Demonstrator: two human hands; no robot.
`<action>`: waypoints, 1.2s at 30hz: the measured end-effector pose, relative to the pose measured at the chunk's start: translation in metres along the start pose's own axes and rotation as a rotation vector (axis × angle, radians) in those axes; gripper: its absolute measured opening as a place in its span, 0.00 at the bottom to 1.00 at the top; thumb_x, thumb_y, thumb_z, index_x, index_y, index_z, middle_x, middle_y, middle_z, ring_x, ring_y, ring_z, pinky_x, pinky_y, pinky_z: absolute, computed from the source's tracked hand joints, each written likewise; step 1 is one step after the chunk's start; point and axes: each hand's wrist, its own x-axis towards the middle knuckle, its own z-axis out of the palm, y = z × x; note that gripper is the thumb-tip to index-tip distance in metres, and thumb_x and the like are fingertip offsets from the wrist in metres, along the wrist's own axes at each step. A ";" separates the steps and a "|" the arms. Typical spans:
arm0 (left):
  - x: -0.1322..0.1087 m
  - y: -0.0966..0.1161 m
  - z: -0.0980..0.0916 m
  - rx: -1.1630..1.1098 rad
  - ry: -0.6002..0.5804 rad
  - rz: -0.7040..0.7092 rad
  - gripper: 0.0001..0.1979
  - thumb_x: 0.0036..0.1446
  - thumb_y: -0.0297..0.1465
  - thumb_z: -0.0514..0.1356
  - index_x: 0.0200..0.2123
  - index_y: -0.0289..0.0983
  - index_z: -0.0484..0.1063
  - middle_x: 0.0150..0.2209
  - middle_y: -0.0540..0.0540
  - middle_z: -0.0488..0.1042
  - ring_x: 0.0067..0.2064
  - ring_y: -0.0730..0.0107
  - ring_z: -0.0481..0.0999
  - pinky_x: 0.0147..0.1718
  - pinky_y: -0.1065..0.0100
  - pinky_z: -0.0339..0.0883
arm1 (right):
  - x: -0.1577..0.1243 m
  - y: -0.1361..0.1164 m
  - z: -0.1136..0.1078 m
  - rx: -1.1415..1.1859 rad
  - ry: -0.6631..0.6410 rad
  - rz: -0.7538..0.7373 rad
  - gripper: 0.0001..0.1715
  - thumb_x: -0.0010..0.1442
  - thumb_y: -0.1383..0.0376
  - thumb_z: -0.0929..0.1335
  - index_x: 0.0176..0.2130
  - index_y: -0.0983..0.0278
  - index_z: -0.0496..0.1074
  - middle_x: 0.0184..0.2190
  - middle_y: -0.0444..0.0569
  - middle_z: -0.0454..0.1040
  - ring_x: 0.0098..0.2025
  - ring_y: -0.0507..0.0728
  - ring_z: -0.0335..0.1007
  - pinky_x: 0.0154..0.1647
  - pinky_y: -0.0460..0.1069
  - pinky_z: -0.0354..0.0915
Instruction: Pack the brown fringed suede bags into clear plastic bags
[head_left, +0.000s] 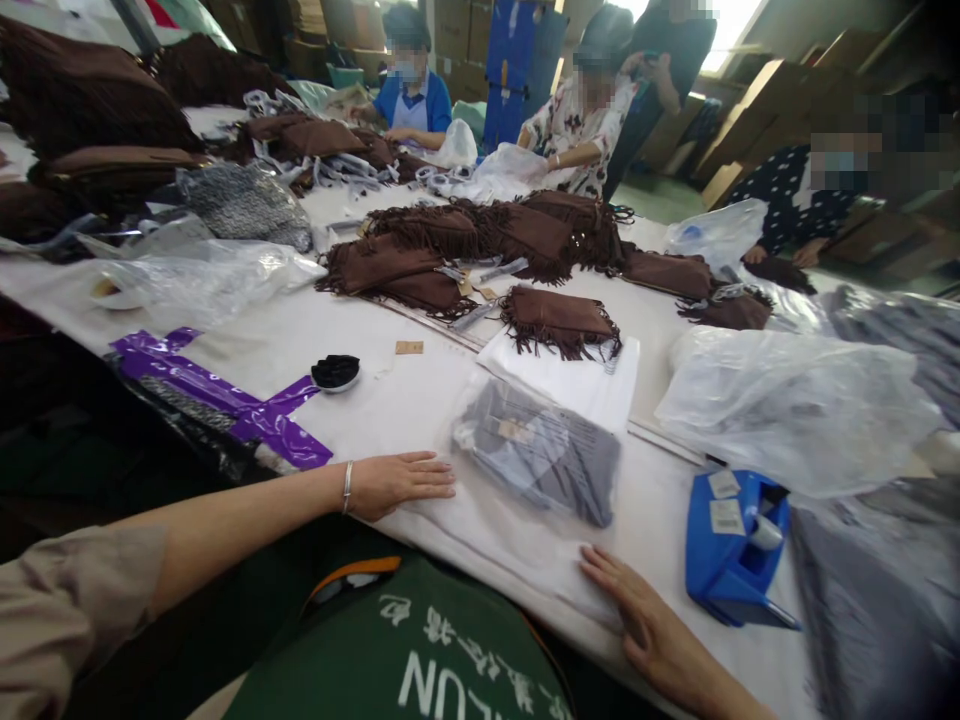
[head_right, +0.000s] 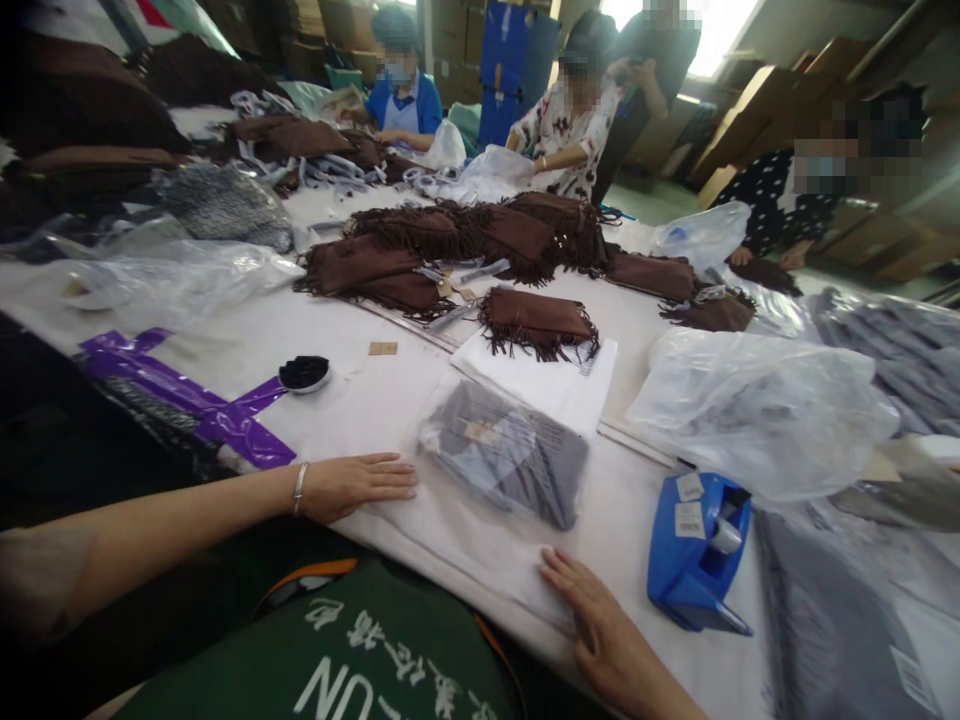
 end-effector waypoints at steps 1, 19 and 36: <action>0.004 -0.006 0.003 -0.008 0.040 0.010 0.45 0.38 0.18 0.50 0.64 0.38 0.49 0.65 0.43 0.52 0.66 0.60 0.49 0.65 0.51 0.40 | 0.002 0.004 0.000 -0.021 0.024 -0.006 0.45 0.47 0.75 0.61 0.63 0.55 0.54 0.65 0.46 0.52 0.66 0.59 0.44 0.66 0.63 0.43; 0.024 0.013 0.037 -0.403 0.771 -0.967 0.17 0.56 0.44 0.55 0.25 0.36 0.67 0.20 0.52 0.67 0.24 0.70 0.66 0.25 0.70 0.61 | 0.046 -0.012 0.048 -0.023 0.658 0.648 0.28 0.65 0.47 0.53 0.34 0.60 0.70 0.21 0.45 0.72 0.23 0.56 0.67 0.24 0.48 0.54; 0.124 0.022 0.022 0.010 0.627 -0.418 0.10 0.60 0.35 0.57 0.29 0.36 0.65 0.35 0.44 0.68 0.42 0.61 0.67 0.45 0.59 0.63 | 0.014 0.000 0.031 0.458 1.029 0.733 0.23 0.52 0.44 0.67 0.29 0.61 0.71 0.18 0.42 0.68 0.20 0.54 0.63 0.26 0.48 0.58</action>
